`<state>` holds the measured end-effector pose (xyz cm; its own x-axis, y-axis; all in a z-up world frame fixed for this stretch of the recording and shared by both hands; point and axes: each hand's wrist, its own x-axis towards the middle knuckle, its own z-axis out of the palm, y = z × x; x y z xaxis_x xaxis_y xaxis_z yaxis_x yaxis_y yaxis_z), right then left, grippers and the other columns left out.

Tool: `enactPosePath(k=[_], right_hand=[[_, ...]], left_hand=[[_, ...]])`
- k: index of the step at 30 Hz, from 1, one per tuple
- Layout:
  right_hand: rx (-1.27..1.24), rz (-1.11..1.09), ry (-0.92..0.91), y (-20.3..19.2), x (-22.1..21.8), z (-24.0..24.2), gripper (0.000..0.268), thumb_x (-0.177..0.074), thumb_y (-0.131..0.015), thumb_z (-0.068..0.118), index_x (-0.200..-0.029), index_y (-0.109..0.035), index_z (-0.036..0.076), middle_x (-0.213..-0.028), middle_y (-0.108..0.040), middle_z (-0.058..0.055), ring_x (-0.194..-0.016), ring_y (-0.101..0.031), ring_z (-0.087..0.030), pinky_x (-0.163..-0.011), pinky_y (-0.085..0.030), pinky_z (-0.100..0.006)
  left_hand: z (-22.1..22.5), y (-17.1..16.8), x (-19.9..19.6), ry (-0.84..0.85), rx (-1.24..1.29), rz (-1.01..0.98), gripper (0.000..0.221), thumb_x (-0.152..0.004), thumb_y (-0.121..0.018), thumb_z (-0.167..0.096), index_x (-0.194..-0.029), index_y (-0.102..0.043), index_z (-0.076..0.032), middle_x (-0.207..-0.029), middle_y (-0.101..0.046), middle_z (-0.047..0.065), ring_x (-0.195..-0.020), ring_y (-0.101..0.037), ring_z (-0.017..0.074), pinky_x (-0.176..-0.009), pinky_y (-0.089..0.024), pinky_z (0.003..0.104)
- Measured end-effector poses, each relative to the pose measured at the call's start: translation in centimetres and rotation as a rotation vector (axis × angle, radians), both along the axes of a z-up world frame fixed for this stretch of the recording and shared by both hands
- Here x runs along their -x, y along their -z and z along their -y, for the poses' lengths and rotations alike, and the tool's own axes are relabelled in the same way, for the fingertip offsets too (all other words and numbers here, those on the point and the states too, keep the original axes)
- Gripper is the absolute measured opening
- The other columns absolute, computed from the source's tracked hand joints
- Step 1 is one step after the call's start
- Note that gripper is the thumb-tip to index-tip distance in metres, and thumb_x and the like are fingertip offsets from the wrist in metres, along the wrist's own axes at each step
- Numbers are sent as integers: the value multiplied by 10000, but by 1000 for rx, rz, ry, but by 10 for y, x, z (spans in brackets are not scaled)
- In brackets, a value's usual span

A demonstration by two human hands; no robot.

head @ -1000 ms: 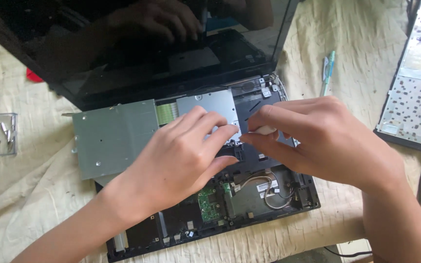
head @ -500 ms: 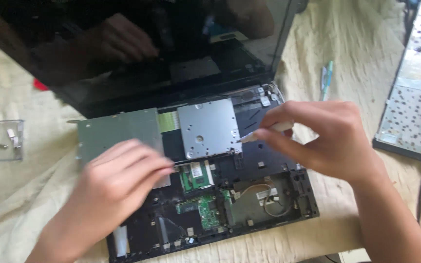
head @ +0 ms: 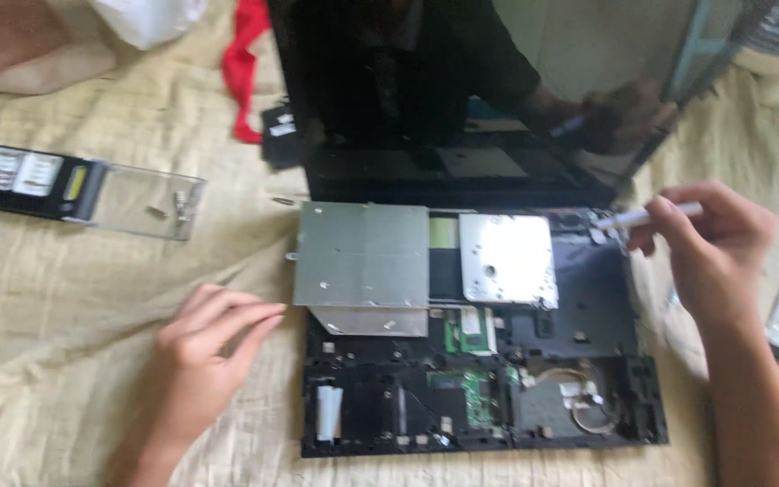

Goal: Disassembling internal laptop components by removing screws and extracting the optical drive.

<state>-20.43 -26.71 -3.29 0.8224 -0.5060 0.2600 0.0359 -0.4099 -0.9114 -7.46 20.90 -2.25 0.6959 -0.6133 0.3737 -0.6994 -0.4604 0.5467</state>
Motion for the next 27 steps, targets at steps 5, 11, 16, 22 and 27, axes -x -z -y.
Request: enactPosePath(k=[5, 11, 16, 22, 27], right_hand=[[35, -9, -14, 4, 2, 1, 73, -1162, -613, -46, -1118, -566, -81, -812, -608, -231, -683, -658, -269, -606, -515, -283], [-148, 28, 4, 7, -6, -7, 87, -1103, -672, 56, -1135, -592, 41, -848, -640, -124, -711, -665, -151, -629, -517, -208], [-345, 92, -46, 9, -10, -6, 108, -1018, -672, 28, -1113, -677, 80, -808, -614, -59, -654, -625, -113, -599, -524, -196], [-482, 98, -58, 12, -9, -5, 183, -1098, -637, 277, -1068, -627, 96, -972, -627, -15, -849, -614, -148, -751, -523, -288], [-419, 84, -100, 5, -13, -12, 193, -1107, -558, 235, -960, -572, 111, -789, -547, -31, -631, -531, -178, -653, -445, -286]], left_hand=[[10, -12, -7, 63, 49, 17, 142, -879, -764, -11, -1021, -762, -13, -901, -699, 64, -845, -608, 209, -772, -541, 316], [66, -42, -15, 258, -48, 60, 237, -882, -763, -84, -1101, -742, 3, -1026, -705, 121, -993, -607, 270, -889, -570, 351], [131, -35, -11, 418, -202, 46, 354, -905, -732, -209, -1219, -671, -59, -1249, -650, 177, -1204, -571, 327, -1037, -516, 433], [164, -11, -1, 421, -336, 149, 803, -815, -816, -447, -1413, -482, -27, -1432, -489, 290, -1390, -448, 472, -1140, -410, 539], [175, -4, 1, 360, -340, 306, 880, -794, -800, -541, -1423, -510, 2, -1506, -502, 282, -1429, -478, 405, -1170, -408, 489]])
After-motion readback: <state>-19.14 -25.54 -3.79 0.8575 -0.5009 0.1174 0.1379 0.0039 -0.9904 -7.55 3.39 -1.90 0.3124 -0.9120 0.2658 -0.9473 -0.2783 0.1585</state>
